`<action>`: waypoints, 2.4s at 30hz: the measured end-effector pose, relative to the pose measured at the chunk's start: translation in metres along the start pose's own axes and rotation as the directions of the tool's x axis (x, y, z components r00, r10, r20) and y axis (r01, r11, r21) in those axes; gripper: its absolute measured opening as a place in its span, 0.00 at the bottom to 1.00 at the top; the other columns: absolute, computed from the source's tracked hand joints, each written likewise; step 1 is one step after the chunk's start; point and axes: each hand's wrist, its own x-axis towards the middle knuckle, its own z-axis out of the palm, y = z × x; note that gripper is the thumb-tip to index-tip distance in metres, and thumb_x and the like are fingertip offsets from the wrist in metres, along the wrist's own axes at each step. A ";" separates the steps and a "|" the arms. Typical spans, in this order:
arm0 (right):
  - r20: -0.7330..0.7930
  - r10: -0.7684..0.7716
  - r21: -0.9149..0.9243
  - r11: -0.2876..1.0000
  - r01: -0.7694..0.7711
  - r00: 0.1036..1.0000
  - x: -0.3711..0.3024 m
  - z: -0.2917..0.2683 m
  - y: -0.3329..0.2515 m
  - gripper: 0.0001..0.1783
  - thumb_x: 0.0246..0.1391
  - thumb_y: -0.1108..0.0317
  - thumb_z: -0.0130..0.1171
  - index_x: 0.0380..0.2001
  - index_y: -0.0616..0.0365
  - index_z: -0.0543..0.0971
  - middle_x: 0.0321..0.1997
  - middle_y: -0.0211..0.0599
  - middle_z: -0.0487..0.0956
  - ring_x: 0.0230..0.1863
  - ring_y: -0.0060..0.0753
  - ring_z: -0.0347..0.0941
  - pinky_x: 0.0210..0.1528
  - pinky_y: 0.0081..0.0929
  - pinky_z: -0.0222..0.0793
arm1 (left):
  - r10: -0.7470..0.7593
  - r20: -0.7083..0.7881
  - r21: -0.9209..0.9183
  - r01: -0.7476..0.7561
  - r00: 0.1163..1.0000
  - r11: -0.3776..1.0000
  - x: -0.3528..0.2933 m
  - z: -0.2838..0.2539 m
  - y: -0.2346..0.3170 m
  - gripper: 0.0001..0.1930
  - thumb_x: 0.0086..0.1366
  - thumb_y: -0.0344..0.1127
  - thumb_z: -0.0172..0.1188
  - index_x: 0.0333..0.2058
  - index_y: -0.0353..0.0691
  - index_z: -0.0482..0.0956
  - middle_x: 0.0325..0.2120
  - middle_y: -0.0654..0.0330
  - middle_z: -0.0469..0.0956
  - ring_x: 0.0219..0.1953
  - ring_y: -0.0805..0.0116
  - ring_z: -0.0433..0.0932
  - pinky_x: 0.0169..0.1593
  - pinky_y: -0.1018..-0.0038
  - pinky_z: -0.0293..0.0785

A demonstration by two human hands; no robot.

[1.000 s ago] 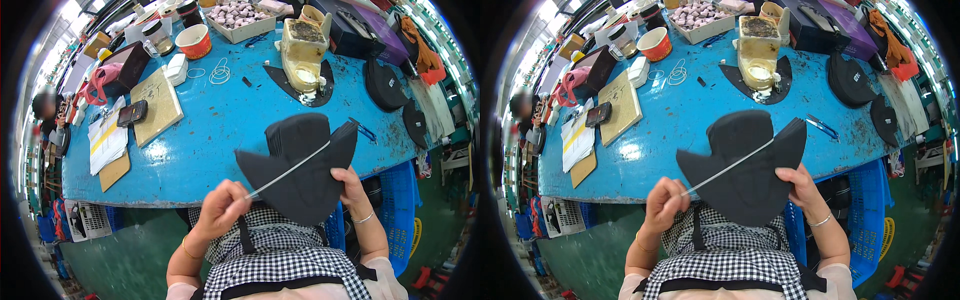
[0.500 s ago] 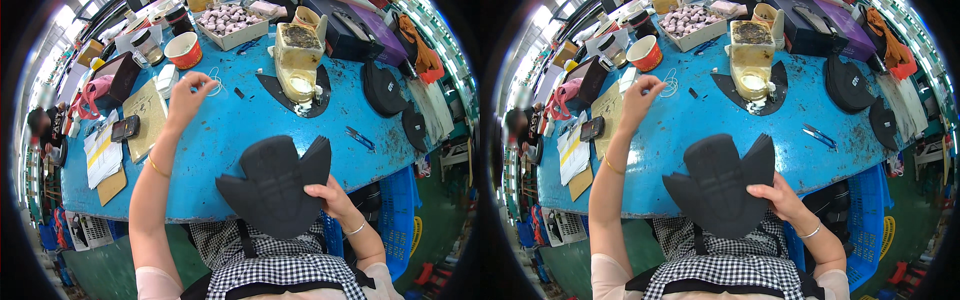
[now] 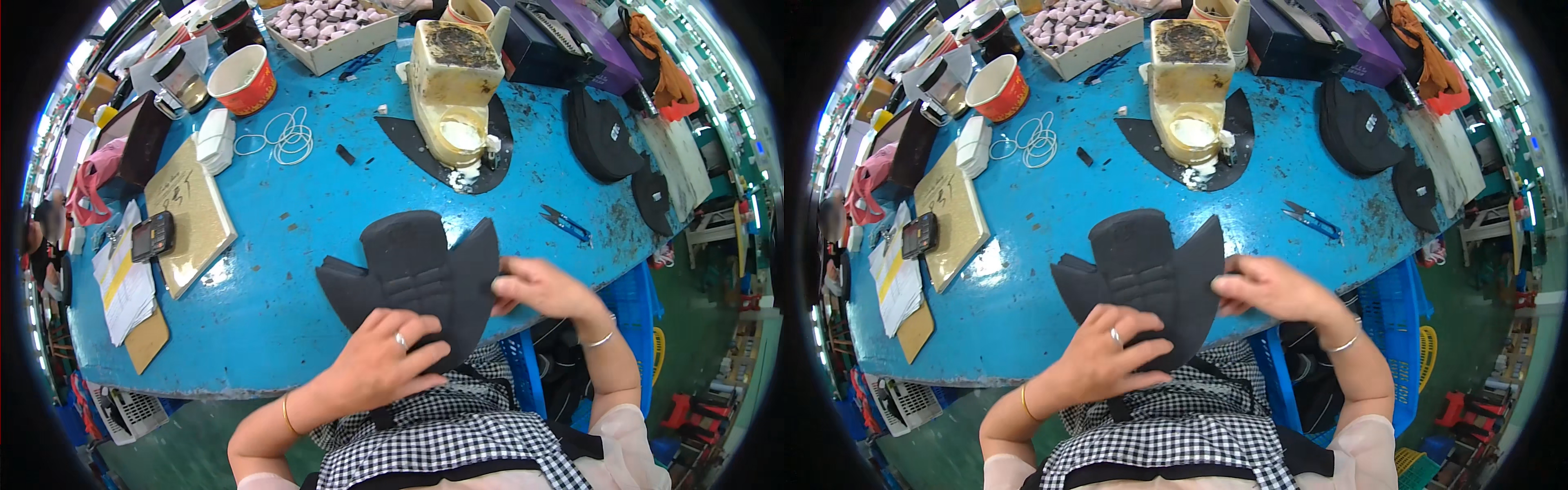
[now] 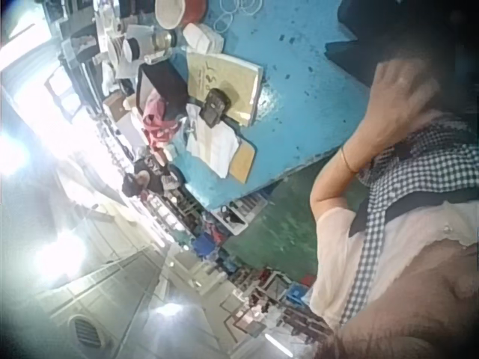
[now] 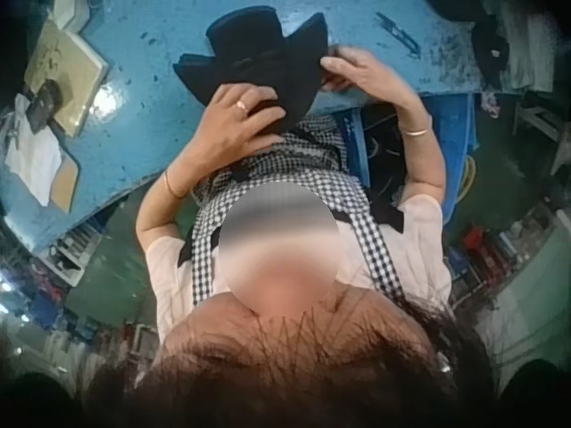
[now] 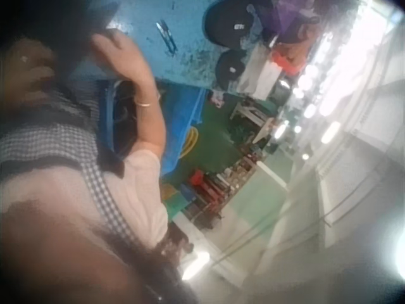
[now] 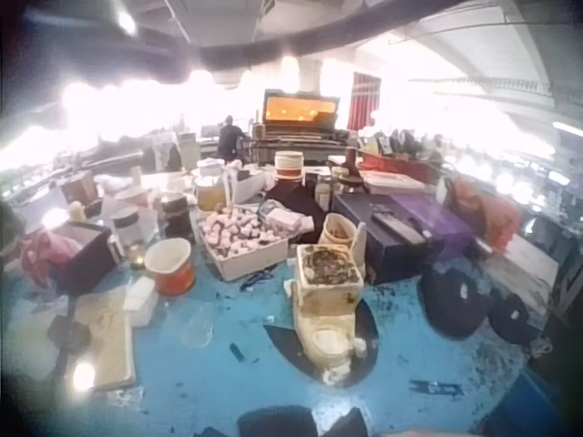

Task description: The person takes a bundle of shoe components from a crate, removes a rubber band from them, and applies glue from a container onto each component using a small applicator tool before stacking them on the table.

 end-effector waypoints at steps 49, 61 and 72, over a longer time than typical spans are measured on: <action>-0.246 -0.703 -0.807 0.530 0.262 0.667 0.079 -0.071 -0.107 0.11 0.55 0.68 0.64 0.39 0.62 0.82 0.18 0.26 0.68 0.21 0.15 0.61 0.24 0.20 0.60 | -0.015 -0.294 0.071 0.038 0.956 0.997 -0.021 0.042 0.004 0.13 0.57 0.37 0.64 0.43 0.51 0.85 0.44 0.70 0.78 0.43 0.76 0.75 0.45 0.76 0.66; -0.392 -0.755 -0.547 0.651 0.526 0.526 0.071 -0.032 -0.072 0.06 0.57 0.70 0.62 0.36 0.61 0.82 0.29 0.26 0.79 0.29 0.11 0.69 0.31 0.16 0.65 | -0.030 -0.318 0.074 0.056 0.948 0.996 -0.021 0.050 0.009 0.20 0.47 0.40 0.72 0.42 0.50 0.85 0.45 0.69 0.78 0.44 0.72 0.75 0.47 0.71 0.65; -0.015 -0.796 -0.598 0.492 0.632 0.605 0.033 0.051 -0.039 0.11 0.42 0.71 0.72 0.32 0.59 0.82 0.26 0.33 0.79 0.24 0.29 0.71 0.28 0.26 0.66 | -0.056 -0.304 0.093 0.088 0.951 0.992 -0.018 0.042 0.015 0.16 0.53 0.40 0.68 0.41 0.44 0.84 0.43 0.64 0.78 0.45 0.68 0.75 0.47 0.70 0.69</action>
